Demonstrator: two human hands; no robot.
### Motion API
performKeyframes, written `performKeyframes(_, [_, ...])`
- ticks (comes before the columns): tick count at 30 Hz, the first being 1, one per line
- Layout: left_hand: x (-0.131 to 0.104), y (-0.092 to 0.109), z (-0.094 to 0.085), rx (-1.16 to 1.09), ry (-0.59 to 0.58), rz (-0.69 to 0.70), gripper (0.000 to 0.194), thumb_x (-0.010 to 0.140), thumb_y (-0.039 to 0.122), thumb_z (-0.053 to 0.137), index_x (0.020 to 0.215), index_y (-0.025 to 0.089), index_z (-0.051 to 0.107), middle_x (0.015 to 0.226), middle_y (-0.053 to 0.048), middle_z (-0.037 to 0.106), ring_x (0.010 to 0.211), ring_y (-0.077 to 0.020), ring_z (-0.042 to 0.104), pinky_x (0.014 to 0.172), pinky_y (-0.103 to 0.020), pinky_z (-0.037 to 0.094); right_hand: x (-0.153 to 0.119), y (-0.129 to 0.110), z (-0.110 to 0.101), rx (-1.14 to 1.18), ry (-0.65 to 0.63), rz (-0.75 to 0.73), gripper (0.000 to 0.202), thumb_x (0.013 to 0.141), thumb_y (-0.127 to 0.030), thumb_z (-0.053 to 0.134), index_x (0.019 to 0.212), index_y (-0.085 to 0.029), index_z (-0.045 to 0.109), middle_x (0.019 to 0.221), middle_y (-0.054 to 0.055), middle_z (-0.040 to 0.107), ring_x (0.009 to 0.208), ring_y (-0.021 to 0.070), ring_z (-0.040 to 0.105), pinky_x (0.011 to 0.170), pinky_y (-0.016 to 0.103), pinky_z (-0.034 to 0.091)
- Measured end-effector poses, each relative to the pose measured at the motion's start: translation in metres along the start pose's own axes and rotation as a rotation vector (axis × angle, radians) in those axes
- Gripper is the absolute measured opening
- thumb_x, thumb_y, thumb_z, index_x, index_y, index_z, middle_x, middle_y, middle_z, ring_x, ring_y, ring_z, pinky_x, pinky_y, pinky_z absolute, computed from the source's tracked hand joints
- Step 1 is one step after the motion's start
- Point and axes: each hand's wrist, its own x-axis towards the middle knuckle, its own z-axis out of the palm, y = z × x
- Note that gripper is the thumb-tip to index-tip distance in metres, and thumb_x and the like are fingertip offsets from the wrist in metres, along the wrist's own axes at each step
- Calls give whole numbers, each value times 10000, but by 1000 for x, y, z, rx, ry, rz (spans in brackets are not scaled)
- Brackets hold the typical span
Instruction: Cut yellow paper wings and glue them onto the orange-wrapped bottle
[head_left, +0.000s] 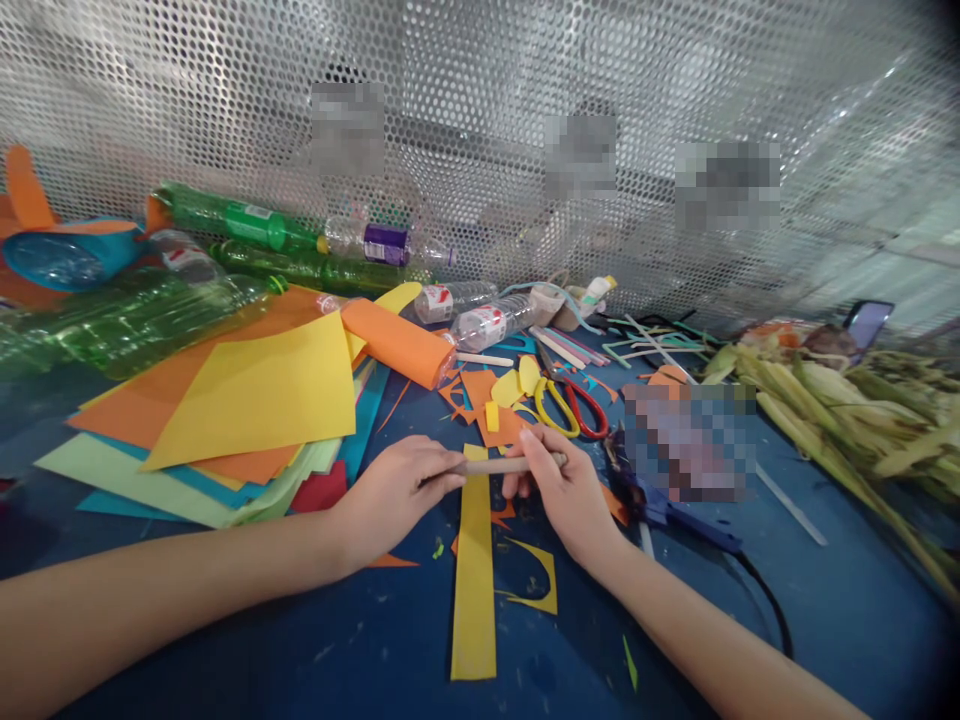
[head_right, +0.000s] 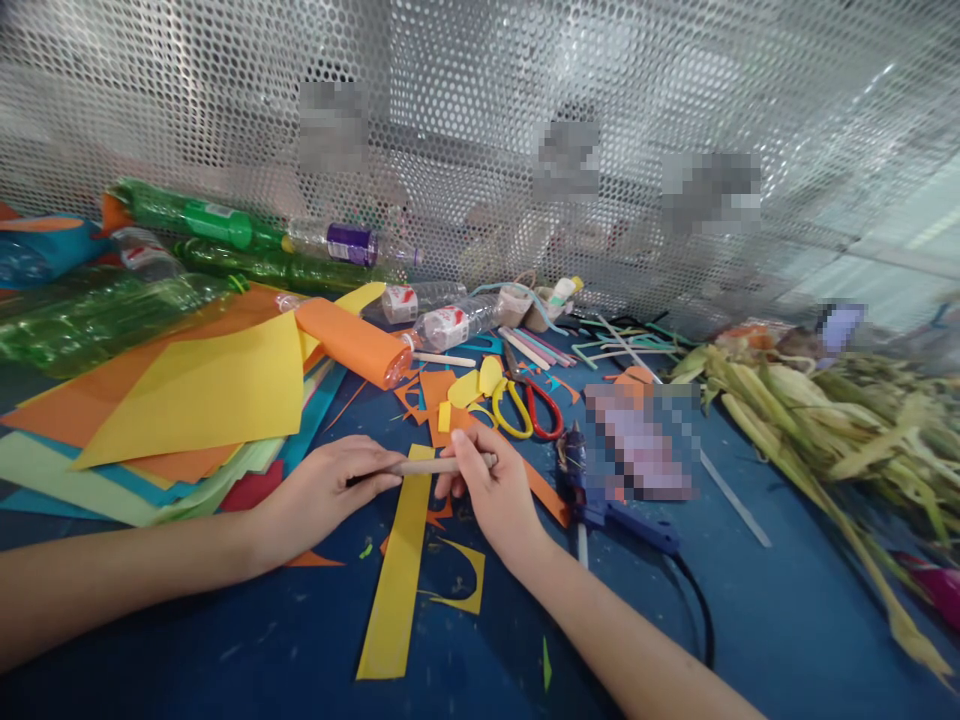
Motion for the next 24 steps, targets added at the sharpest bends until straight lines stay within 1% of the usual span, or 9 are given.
performKeyframes(4, [2, 6, -1, -1, -3, 1, 203, 881, 256, 487, 929, 167, 663, 782, -38, 643, 747, -173, 573, 702, -292, 467, 1, -4, -2, 14, 13, 34, 336, 896, -407, 448, 664, -180, 536, 435, -29, 576, 407, 88, 476, 451, 187, 388])
performKeyframes(7, [4, 11, -1, -30, 31, -75, 212, 868, 276, 509, 1031, 208, 627, 895, -29, 641, 837, -169, 573, 785, -303, 469, 1, -7, -5, 29, 130, 44, 378, 905, -444, 400, 691, -182, 570, 363, -56, 476, 353, 86, 418, 398, 192, 330])
performKeyframes(9, [6, 11, 0, 24, 77, -108, 345, 840, 295, 544, 1177, 219, 541, 1017, -44, 611, 959, -192, 541, 884, -343, 437, 2, -7, -7, -2, 232, 0, 350, 914, -432, 379, 778, -191, 593, 399, -58, 473, 390, 99, 444, 428, 201, 353])
performKeyframes(11, [6, 10, 1, 145, 104, -107, 489, 823, 328, 551, 1278, 181, 445, 1097, -82, 568, 1048, -231, 488, 954, -399, 382, 4, -6, -10, -109, 272, -65, 293, 912, -401, 391, 873, -202, 601, 528, -32, 551, 509, 123, 524, 523, 223, 415])
performKeyframes(14, [5, 9, 1, 315, 55, -64, 562, 820, 466, 498, 1261, 120, 463, 1100, -130, 538, 1071, -288, 445, 965, -455, 348, 7, -2, -11, -363, 185, -125, 241, 902, -348, 413, 972, -220, 605, 842, 30, 642, 735, 170, 594, 668, 276, 461])
performKeyframes(16, [5, 10, 0, 362, 9, -50, 631, 785, 564, 487, 1220, 108, 501, 1091, -142, 523, 1061, -311, 437, 946, -468, 356, 7, 2, -9, -541, 110, -190, 244, 893, -303, 430, 1060, -229, 591, 1014, 61, 625, 897, 207, 582, 775, 329, 461])
performKeyframes(18, [4, 11, -1, 373, -18, -44, 653, 747, 600, 509, 1195, 125, 518, 1097, -136, 508, 1055, -316, 434, 935, -470, 362, 4, 5, -7, -712, 54, -280, 263, 877, -274, 456, 1098, -224, 589, 1066, 84, 603, 1005, 239, 540, 869, 393, 432])
performKeyframes(20, [4, 11, -1, 365, -27, -42, 614, 736, 577, 539, 1186, 160, 519, 1109, -118, 494, 1058, -309, 432, 929, -466, 366, 2, 6, -6, -859, 24, -337, 248, 871, -274, 469, 1061, -218, 619, 1054, 98, 595, 1040, 258, 515, 909, 437, 408])
performKeyframes(24, [4, 12, 0, 300, -38, -53, 466, 747, 482, 577, 1116, 202, 532, 1097, -89, 492, 1070, -294, 425, 943, -469, 347, 7, -3, -16, -1063, 41, -362, 229, 875, -247, 461, 1029, -194, 621, 1068, 103, 584, 1021, 248, 524, 902, 413, 419])
